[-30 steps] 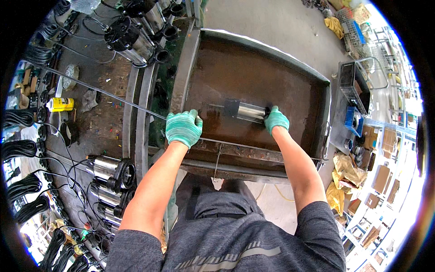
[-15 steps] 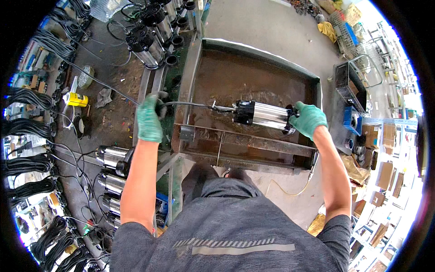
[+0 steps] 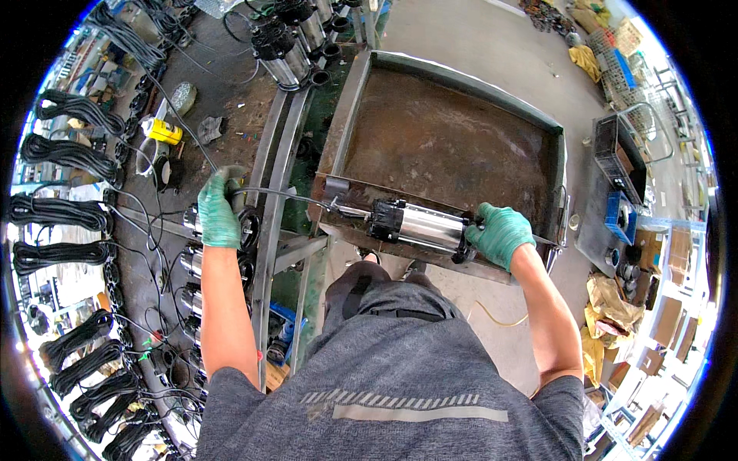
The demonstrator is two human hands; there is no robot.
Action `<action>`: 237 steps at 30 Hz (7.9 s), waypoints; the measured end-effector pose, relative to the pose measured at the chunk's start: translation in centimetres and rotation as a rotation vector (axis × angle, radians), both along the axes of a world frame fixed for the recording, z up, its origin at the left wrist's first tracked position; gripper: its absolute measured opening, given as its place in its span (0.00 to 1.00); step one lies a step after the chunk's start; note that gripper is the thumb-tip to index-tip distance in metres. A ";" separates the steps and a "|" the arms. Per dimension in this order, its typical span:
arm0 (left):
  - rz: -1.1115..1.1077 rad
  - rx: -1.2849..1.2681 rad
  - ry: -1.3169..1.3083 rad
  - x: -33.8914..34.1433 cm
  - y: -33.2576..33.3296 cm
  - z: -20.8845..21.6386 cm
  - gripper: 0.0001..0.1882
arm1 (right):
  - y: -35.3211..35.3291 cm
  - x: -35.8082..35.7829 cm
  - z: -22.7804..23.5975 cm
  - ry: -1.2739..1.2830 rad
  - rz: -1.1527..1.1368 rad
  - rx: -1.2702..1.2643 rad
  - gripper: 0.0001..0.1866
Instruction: The person repeatedly picks up cylindrical submersible pumps from a rack and places them into a rectangular metal tray filled with water. They submerge the pumps to test their operation, then lift them out and return them to the rack. This cycle is repeated for multiple units in a workshop environment.
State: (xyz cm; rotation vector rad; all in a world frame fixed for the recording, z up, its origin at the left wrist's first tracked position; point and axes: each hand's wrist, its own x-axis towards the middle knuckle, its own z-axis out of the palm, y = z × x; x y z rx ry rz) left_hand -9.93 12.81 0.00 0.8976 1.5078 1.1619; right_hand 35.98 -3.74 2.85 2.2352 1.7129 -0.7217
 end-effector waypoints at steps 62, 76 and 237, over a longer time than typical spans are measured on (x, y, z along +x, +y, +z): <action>-0.918 -0.623 0.112 9.2 -1.6 -13.2 0.25 | -3.2 -3.4 -8.6 -0.072 0.065 0.447 0.12; -0.857 -0.732 0.117 9.3 -1.5 -15.3 0.27 | -3.0 -3.4 -8.5 -0.067 0.058 0.478 0.10; -1.149 0.305 0.784 18.2 -11.1 -7.5 0.35 | -15.7 7.7 -17.1 0.983 -0.589 0.277 0.15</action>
